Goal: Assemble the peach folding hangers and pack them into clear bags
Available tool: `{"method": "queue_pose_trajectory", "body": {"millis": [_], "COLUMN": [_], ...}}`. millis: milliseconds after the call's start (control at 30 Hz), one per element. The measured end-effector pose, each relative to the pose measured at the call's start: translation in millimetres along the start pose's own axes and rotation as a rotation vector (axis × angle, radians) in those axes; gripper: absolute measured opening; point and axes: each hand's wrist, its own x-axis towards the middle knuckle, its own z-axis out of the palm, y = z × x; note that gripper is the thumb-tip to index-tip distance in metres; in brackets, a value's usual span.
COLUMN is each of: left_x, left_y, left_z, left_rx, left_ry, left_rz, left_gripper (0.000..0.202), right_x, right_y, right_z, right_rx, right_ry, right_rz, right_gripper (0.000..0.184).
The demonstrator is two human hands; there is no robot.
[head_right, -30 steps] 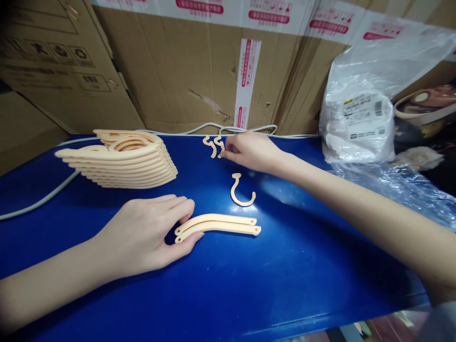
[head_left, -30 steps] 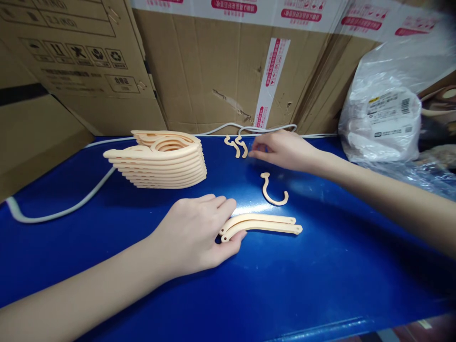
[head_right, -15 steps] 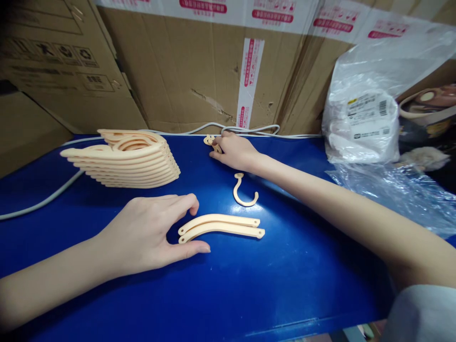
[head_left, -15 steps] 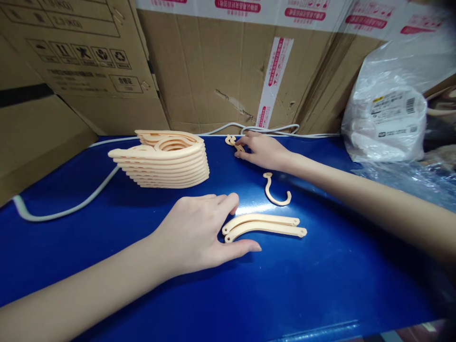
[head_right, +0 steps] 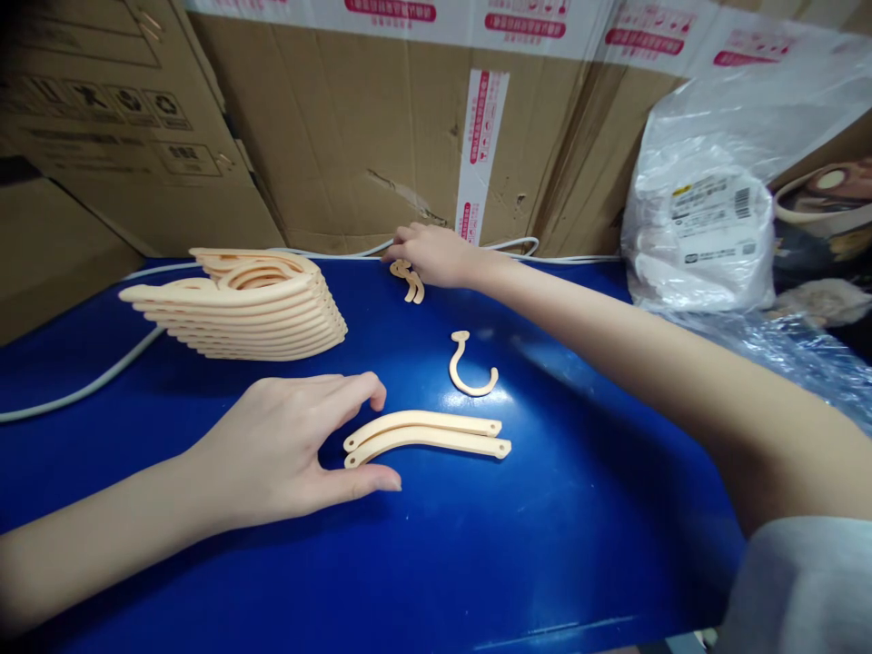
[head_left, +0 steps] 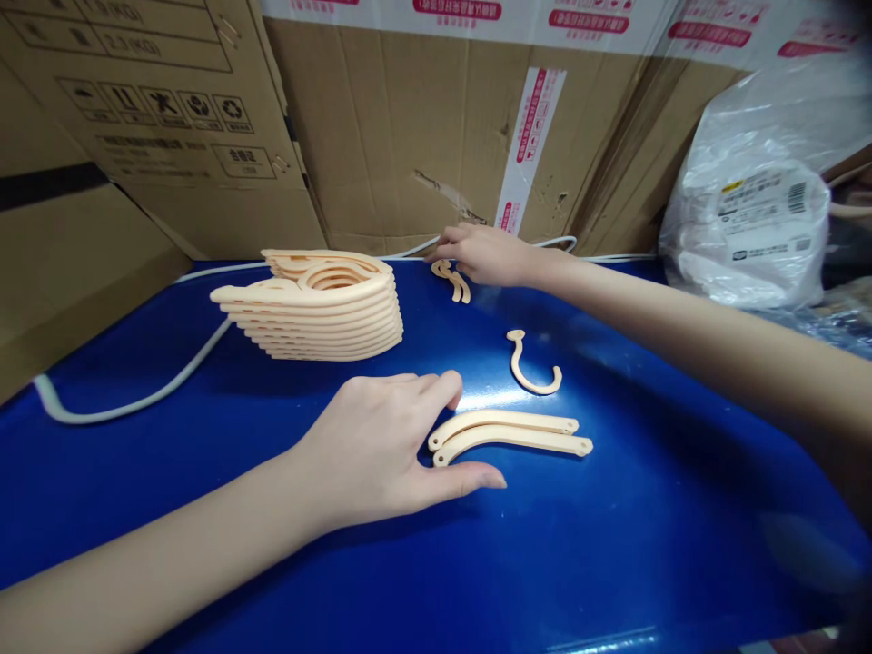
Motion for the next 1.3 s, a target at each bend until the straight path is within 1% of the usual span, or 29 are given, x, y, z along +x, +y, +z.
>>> {"method": "queue_pose_trajectory", "body": {"millis": [67, 200, 300, 433, 533, 667, 767, 867, 1067, 1167, 1300], "left_x": [-1, 1, 2, 1, 1, 3, 3, 3, 1, 1, 1], "left_y": [0, -2, -4, -5, -6, -7, -6, -6, -6, -6, -7], "left_z": [-0.2, -2.1, -4.3, -5.5, -5.0, -4.7, -5.3, -6.5, -7.8, -7.1, -6.7], "left_rx": [-0.013, -0.007, 0.008, 0.003, -0.002, -0.032, -0.04, -0.028, 0.013, 0.028, 0.023], "left_ry": [-0.005, -0.008, 0.001, 0.0, 0.002, 0.018, 0.041, 0.059, 0.094, 0.122, 0.11], "left_rz": [0.01, 0.012, 0.005, 0.013, 0.024, 0.044, 0.07, 0.085, 0.107, 0.115, 0.112], "left_gripper": [0.065, 0.066, 0.065, 0.06, 0.057, 0.051, 0.046, 0.045, 0.045, 0.046, 0.046], "right_x": [9, 18, 13, 2, 0, 9, 19, 25, 20, 13, 8], "right_y": [5, 10, 10, 10, 10, 9, 8, 7, 10, 14, 18], "right_z": [2, 2, -2, -7, -7, -6, -8, -11, -11, -8, -2], "right_rx": [0.004, 0.025, 0.02, -0.009, -0.035, -0.088, -0.097, -0.087, -0.002, 0.036, 0.01], "right_ry": [-0.045, -0.085, -0.085, -0.081, -0.073, -0.048, -0.084, -0.111, -0.103, -0.094, -0.068], "right_rz": [-0.046, -0.057, -0.06, -0.061, -0.046, -0.053, -0.057, -0.041, -0.006, -0.022, -0.021], "right_gripper": [0.052, 0.049, 0.046, 0.039, 0.045, 0.049, 0.044, 0.037, 0.024, 0.027, 0.038]}}
